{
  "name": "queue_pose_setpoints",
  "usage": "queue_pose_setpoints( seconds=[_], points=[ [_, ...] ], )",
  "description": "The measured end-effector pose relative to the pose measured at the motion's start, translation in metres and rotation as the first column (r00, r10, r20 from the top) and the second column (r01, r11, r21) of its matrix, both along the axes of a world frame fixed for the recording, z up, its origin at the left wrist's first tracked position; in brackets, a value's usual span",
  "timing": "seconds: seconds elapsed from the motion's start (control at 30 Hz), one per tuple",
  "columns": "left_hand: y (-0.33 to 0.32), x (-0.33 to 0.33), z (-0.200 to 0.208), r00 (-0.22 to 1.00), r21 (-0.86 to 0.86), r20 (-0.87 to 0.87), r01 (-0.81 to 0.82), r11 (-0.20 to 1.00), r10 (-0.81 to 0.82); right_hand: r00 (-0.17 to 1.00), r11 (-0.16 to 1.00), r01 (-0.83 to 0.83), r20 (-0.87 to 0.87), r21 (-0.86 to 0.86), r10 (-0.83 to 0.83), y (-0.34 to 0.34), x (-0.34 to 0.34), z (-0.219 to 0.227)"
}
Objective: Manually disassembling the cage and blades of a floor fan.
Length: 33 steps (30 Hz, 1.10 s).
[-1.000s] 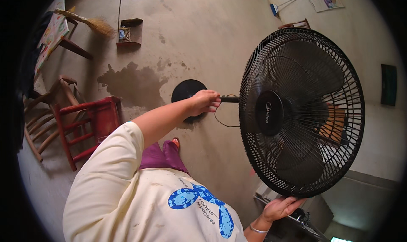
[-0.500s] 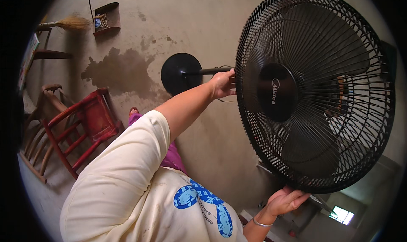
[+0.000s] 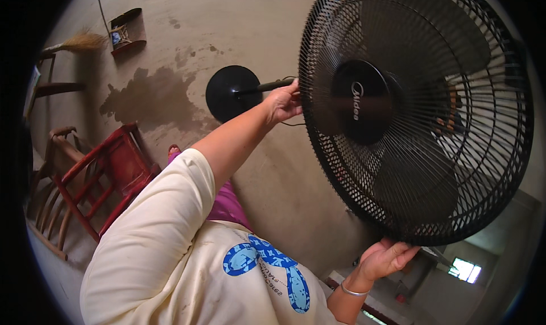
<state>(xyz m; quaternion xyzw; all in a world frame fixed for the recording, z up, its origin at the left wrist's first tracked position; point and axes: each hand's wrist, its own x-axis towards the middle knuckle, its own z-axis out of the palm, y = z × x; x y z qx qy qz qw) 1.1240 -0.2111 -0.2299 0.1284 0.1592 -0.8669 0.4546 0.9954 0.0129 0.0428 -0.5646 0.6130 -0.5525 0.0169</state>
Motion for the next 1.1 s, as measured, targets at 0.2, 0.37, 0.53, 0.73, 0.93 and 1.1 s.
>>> queue_pose_setpoints(
  seconds=[0.2,0.37,0.53,0.73,0.93,1.1],
  points=[
    [-0.002,-0.003,-0.004,0.999,-0.025,-0.015,0.045,0.999,-0.045,0.998,0.999,-0.04,-0.044,-0.004,0.039,0.001,0.006,-0.001],
    [-0.003,0.007,0.006,0.988,-0.074,0.053,0.147,0.986,-0.144,0.998,0.999,-0.041,-0.044,0.007,0.042,0.003,0.0,-0.002],
    [-0.013,0.027,0.02,0.972,-0.087,0.136,0.206,0.975,-0.193,0.972,0.996,-0.009,-0.235,-0.09,-0.012,-0.001,-0.007,-0.002],
    [-0.031,0.049,0.028,0.934,-0.205,0.334,0.206,0.957,-0.13,0.845,0.995,0.03,-0.529,-0.093,-0.074,-0.001,0.007,0.001],
    [-0.04,0.077,0.043,0.834,-0.233,0.551,0.179,0.956,-0.022,0.927,0.982,-0.072,-0.375,-0.172,0.003,-0.004,0.005,-0.002],
    [-0.068,0.104,0.084,0.802,-0.383,0.587,0.154,0.911,0.111,0.951,0.986,-0.123,-0.298,-0.113,0.084,0.001,-0.001,-0.005]
  ],
)
